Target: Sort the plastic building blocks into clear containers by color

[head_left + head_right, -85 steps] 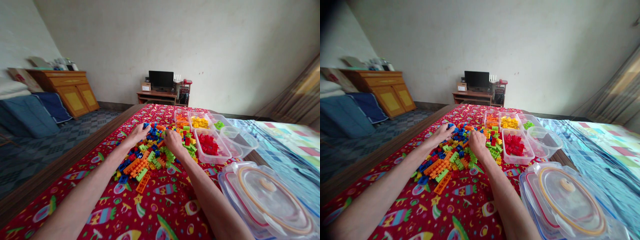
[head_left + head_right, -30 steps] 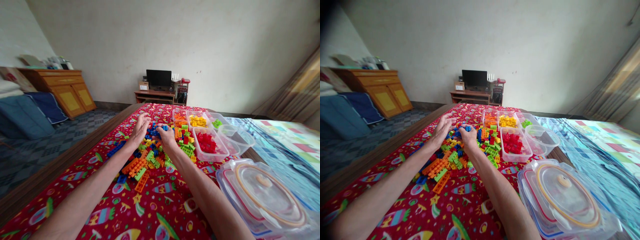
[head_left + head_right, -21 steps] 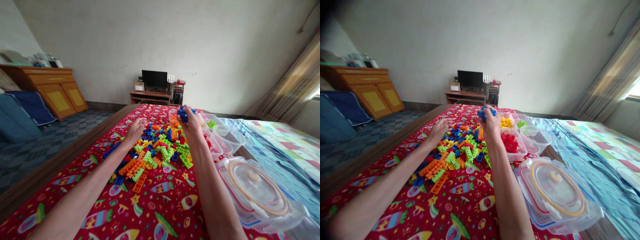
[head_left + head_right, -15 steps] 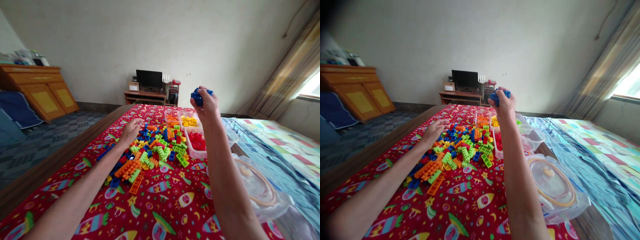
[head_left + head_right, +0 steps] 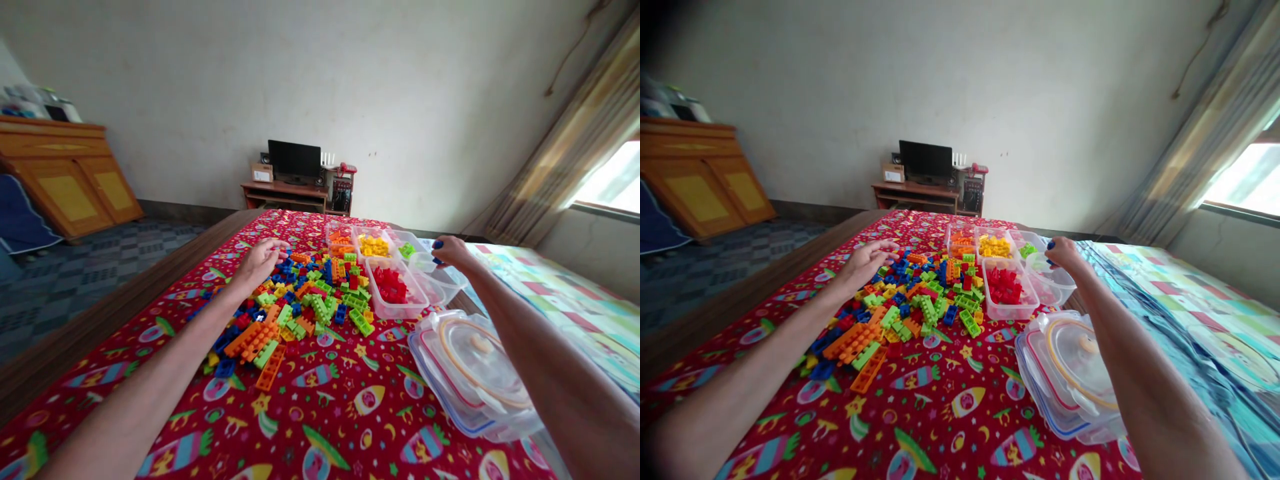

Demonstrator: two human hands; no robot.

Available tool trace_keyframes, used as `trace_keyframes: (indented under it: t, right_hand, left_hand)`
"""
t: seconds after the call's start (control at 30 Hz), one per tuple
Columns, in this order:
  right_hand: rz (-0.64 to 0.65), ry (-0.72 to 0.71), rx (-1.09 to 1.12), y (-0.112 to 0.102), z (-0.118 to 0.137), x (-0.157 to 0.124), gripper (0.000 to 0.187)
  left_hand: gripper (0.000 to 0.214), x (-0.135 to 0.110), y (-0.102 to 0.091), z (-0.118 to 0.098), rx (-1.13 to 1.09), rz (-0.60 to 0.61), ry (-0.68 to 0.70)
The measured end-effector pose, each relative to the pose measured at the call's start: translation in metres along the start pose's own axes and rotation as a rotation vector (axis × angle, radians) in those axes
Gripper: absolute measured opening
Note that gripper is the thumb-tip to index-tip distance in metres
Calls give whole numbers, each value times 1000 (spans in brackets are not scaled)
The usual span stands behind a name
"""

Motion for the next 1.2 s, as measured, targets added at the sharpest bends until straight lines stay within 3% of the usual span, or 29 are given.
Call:
trace_keyframes:
  t: [0.13,0.27,0.43,0.53,0.63,0.73,0.83,0.93,1.03,1.2]
  right_hand:
    - [153,93,74,15,-16,-7,14]
    - [225,130,-4,12,-6,-10,13]
    - [79,-29,-192,-9,44,-6,18]
    - [42,-167,-129,-4,93,-20,24]
    - [60,-374,78,22,152,-50,25]
    - [170,-546,238,71,202,-83,25]
    - [192,-625,252,121,232,-104,27]
    - [176,-702,162,160,248,-114,31]
    - [161,-779,-10,183,254,-119,37]
    - [183,-576,-289,197,230,-109,39]
  left_hand:
    - [27,0,1,0,34,13,-2]
    - [31,0,2,-1,109,56,8]
    - [35,3,5,-1,341,101,129]
    - [35,1,10,-4,571,118,222]
    - [37,-2,15,-2,697,155,226]
    - [38,-2,16,7,727,188,188]
    - [41,-1,14,20,714,201,160]
    - [52,-1,16,35,691,230,122]
    - [68,-2,25,50,681,332,55]
    - [73,-4,37,59,729,426,17]
Point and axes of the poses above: each hand's wrist, its own x-axis towards the middle knuckle, its own y-axis out of the palm, z = x × y, the point moved 9 cm from there along x, towards the middle knuckle, and after that the axes turned 8 degrees about z, right-handed, at the moved point
